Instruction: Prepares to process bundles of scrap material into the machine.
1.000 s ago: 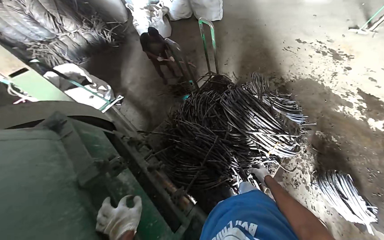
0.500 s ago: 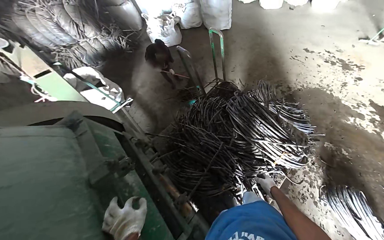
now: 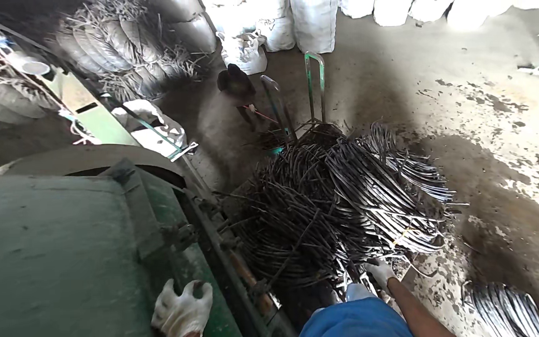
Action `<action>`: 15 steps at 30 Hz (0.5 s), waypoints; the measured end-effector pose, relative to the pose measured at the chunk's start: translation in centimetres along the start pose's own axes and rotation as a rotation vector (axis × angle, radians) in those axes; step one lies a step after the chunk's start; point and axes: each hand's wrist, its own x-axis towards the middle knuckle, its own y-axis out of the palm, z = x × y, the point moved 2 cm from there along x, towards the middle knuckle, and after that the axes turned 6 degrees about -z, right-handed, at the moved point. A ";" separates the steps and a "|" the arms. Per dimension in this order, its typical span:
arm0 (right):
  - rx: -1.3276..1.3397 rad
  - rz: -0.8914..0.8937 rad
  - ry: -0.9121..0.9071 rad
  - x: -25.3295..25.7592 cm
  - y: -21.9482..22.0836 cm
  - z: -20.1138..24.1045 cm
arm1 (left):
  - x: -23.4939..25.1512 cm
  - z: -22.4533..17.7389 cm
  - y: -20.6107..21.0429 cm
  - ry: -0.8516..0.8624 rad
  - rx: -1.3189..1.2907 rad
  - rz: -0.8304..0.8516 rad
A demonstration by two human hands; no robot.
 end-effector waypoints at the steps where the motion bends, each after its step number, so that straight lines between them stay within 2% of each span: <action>1: -0.002 0.000 -0.003 -0.1 0.0 0.1 | 0.0 0.0 0.0 0.001 0.001 -0.003; 5: 0.002 0.016 -0.029 -1.6 -0.4 1.0 | 0.0 0.0 -0.3 -0.003 -0.011 0.021; 15: -0.051 0.014 -0.018 -0.6 0.0 0.6 | -0.1 -0.3 -0.6 -0.011 0.017 0.020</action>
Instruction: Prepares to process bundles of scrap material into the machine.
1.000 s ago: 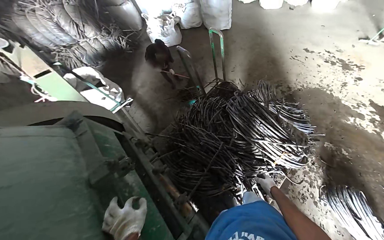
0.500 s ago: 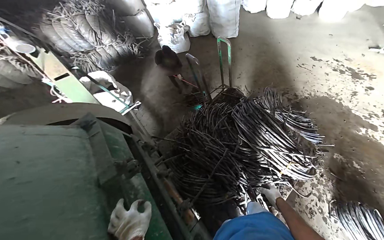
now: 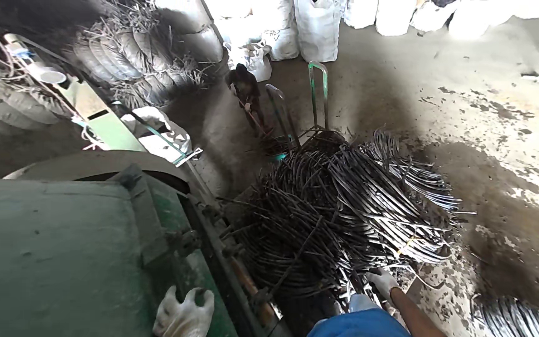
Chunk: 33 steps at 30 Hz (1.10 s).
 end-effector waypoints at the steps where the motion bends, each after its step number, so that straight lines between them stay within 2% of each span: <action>1: 0.001 0.004 0.002 0.1 0.0 0.0 | 0.0 0.0 0.0 0.002 0.001 -0.004; 33: 0.012 0.014 0.003 -0.7 0.4 0.4 | 0.0 0.2 0.7 -0.012 -0.006 -0.006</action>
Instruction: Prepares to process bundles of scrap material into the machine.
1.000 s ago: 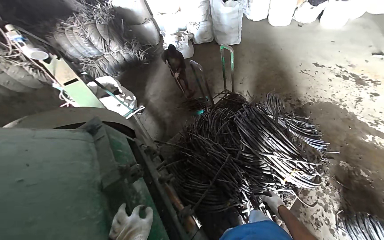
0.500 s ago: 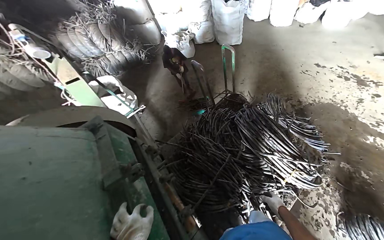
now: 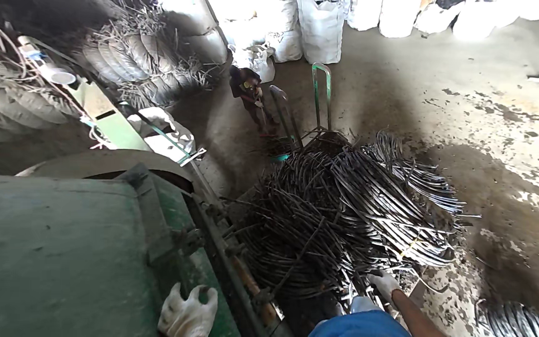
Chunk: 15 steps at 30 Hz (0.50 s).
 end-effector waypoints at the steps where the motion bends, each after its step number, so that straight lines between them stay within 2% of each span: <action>1: -0.003 -0.002 -0.001 0.0 0.0 0.0 | 0.0 0.0 0.1 0.000 0.000 -0.003; 15: -0.007 -0.006 -0.018 0.0 0.2 -0.3 | 0.0 0.2 0.0 0.016 -0.011 0.006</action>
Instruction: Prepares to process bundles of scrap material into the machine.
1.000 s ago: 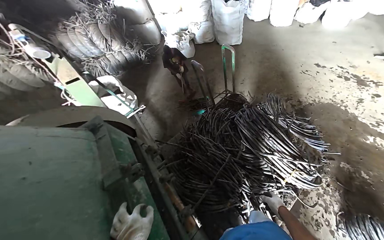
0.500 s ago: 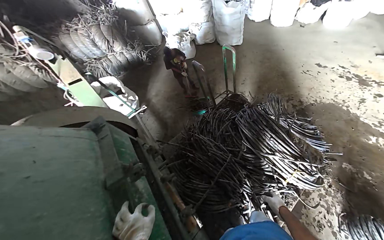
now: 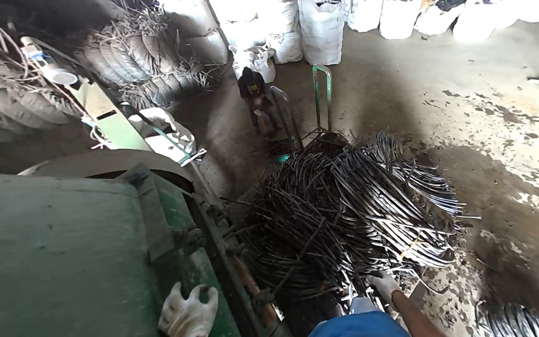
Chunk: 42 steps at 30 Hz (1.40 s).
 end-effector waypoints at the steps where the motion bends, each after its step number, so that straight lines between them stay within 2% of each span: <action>1: -0.002 0.003 -0.001 -0.1 0.0 0.1 | 0.0 0.0 -0.1 0.005 0.002 0.004; 20: -0.014 0.009 0.001 0.9 0.3 -1.0 | 0.0 0.0 0.2 -0.013 0.001 -0.010; 42: 0.001 0.029 0.007 -0.6 0.0 -0.1 | -0.1 -0.2 -0.3 -0.014 -0.023 -0.003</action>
